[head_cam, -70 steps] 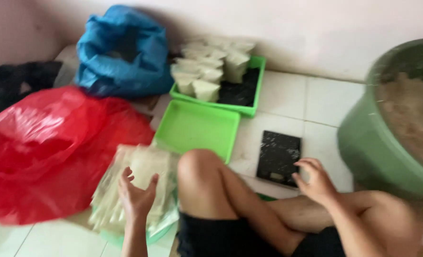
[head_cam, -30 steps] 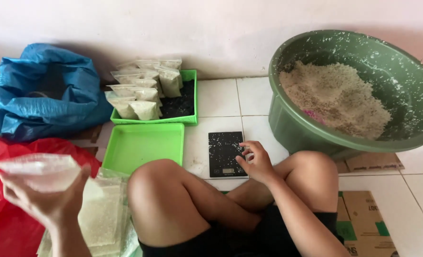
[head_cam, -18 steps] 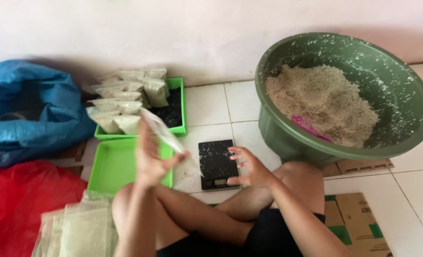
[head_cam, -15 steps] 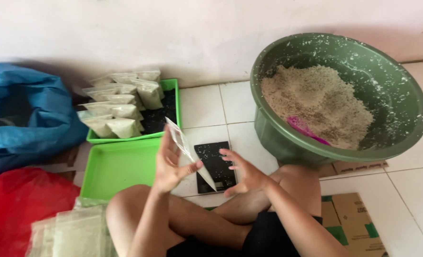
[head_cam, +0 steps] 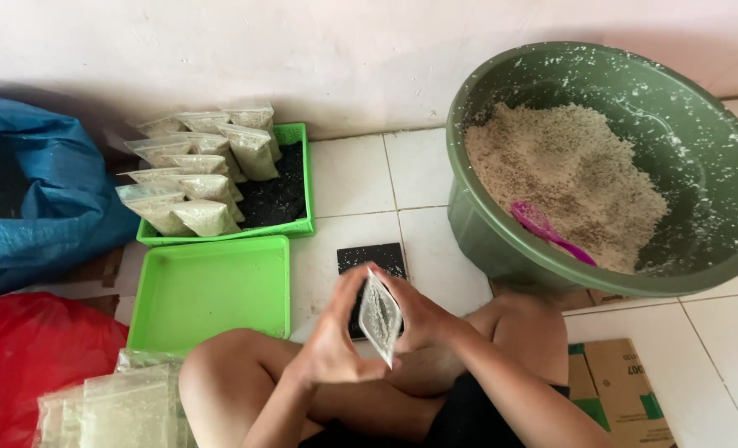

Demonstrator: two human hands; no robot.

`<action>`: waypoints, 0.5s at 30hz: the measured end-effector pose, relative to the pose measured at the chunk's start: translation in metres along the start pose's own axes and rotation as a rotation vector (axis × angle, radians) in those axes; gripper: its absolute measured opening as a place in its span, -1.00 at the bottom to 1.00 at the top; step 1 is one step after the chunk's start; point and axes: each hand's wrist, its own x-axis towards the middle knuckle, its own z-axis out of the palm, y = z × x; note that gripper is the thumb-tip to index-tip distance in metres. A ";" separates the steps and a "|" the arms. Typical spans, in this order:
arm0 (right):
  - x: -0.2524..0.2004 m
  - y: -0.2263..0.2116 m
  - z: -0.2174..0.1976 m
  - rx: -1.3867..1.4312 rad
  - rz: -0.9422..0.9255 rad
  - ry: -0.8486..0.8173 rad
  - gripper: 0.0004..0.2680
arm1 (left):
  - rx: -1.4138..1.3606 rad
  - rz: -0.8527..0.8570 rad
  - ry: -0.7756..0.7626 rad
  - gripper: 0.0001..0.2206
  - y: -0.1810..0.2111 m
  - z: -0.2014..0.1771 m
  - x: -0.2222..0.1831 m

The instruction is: Scooping grains from a large container into small plastic bags and weighing them on a digital scale.

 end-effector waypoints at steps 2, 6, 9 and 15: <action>0.005 0.036 0.008 -0.266 -0.441 0.186 0.09 | 0.066 -0.014 -0.057 -0.01 -0.004 0.004 -0.011; 0.004 0.027 0.005 -0.228 -0.294 0.096 0.12 | 0.108 -0.036 -0.029 -0.10 -0.014 0.006 -0.021; 0.008 0.033 0.008 -0.258 -0.349 0.120 0.05 | 0.126 -0.027 -0.004 -0.10 -0.024 0.007 -0.024; 0.010 0.037 0.009 -0.299 -0.195 0.133 -0.04 | 0.062 -0.027 0.026 -0.15 -0.031 0.006 -0.027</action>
